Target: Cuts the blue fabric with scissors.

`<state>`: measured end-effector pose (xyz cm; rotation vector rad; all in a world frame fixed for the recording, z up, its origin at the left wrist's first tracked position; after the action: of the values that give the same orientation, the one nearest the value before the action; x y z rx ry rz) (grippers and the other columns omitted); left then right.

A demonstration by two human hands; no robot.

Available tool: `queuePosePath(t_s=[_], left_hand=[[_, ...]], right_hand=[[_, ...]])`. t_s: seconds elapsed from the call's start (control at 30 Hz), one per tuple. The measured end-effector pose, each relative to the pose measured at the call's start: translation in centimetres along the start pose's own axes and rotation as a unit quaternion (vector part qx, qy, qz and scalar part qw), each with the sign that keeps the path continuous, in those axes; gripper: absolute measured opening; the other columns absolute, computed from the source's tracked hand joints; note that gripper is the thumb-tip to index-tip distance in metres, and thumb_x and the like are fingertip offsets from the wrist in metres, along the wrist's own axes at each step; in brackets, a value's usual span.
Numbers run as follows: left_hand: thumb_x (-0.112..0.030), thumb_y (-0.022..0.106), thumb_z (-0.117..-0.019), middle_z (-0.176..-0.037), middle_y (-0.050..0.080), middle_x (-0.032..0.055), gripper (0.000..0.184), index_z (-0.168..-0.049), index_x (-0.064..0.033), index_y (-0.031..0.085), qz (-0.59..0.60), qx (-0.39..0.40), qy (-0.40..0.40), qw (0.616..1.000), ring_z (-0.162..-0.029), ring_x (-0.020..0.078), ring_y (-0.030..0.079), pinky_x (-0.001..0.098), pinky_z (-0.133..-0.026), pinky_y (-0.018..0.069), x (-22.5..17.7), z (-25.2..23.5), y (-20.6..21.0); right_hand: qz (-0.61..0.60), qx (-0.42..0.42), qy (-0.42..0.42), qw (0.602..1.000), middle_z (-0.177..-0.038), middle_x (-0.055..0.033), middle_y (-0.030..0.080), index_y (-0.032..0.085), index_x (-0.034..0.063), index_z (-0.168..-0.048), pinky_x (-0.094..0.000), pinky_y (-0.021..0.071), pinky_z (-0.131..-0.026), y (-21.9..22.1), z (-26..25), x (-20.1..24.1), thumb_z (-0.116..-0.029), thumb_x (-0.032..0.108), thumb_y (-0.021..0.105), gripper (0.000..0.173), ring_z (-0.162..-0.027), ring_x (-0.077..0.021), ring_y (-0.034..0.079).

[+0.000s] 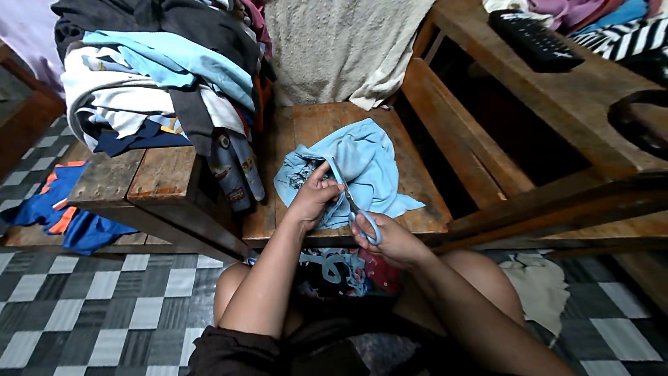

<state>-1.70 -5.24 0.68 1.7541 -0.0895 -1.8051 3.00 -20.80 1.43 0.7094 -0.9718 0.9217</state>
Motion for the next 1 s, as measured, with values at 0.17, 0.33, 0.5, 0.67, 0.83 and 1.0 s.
queuePosePath(t_s=[0.17,0.33,0.5,0.67,0.83,1.0], left_hand=[[0.004,0.055,-0.0988,-0.086,0.062,0.0014,0.059,-0.153,-0.0042,0.034,-0.043,-0.045,-0.001,0.998,-0.073,0.0059,0.057,0.0236,-0.073,0.0504,-0.7,0.2,0.0],[-0.002,0.055,-0.1010,-0.095,0.063,0.0020,0.032,-0.133,0.0008,0.055,-0.058,-0.113,0.034,0.991,-0.077,0.0061,0.057,0.0238,-0.074,0.0506,-1.3,0.0,-0.6],[0.001,0.059,-0.0985,-0.094,0.064,0.0033,0.041,-0.139,0.0015,0.052,-0.085,-0.121,0.021,0.989,-0.080,0.0070,0.059,0.0254,-0.077,0.0512,-1.2,-0.1,-0.7],[0.005,0.056,-0.0977,-0.087,0.061,0.0022,0.055,-0.149,-0.0026,0.041,-0.035,-0.106,0.013,0.994,-0.073,0.0064,0.056,0.0231,-0.072,0.0494,-0.6,-0.3,-0.8],[0.008,0.054,-0.0980,-0.084,0.060,0.0014,0.061,-0.154,-0.0065,0.035,0.003,-0.095,0.002,0.995,-0.070,0.0059,0.054,0.0224,-0.071,0.0487,-0.6,-0.3,-0.7],[0.009,0.054,-0.0972,-0.083,0.060,0.0017,0.063,-0.155,-0.0054,0.033,0.021,-0.095,0.004,0.995,-0.070,0.0063,0.054,0.0224,-0.071,0.0486,-0.7,-0.7,-0.9]], right_hand=[[0.014,-0.009,0.001,1.000,-0.061,0.0091,0.051,0.054,0.0104,-0.091,-0.0110,0.0329,-0.044,-0.1,0.1,-0.1,-0.1095,0.022,0.041,0.026,-0.045,0.0036,0.040],[0.048,-0.017,0.005,0.999,-0.060,0.0089,0.051,0.055,0.0100,-0.091,-0.0122,0.0345,-0.046,0.0,-0.2,-0.4,-0.1090,0.020,0.044,0.023,-0.046,0.0029,0.041],[0.082,-0.029,0.013,0.996,-0.062,0.0077,0.051,0.055,0.0084,-0.091,-0.0142,0.0367,-0.048,0.0,-0.1,-0.4,-0.1087,0.022,0.047,0.024,-0.049,0.0014,0.044],[0.030,0.010,0.005,0.999,-0.061,0.0089,0.052,0.055,0.0097,-0.092,-0.0116,0.0316,-0.043,0.1,-0.3,-0.5,-0.1096,0.024,0.040,0.027,-0.045,0.0039,0.039],[0.008,0.029,-0.009,0.999,-0.061,0.0098,0.053,0.054,0.0109,-0.091,-0.0106,0.0308,-0.043,0.0,-1.1,0.0,-0.1093,0.025,0.036,0.029,-0.044,0.0050,0.038],[0.016,0.023,-0.004,1.000,-0.061,0.0091,0.052,0.053,0.0101,-0.092,-0.0105,0.0325,-0.044,-0.1,-1.4,0.1,-0.1097,0.026,0.036,0.029,-0.045,0.0042,0.040]])
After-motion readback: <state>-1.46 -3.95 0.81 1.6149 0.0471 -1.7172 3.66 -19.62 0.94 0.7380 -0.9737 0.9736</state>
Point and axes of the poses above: each hand's wrist, its own z-axis away from the middle knuckle, its own y-axis out of the palm, x = y × z, the point moved 4 cm from there along -z, towards the middle knuckle
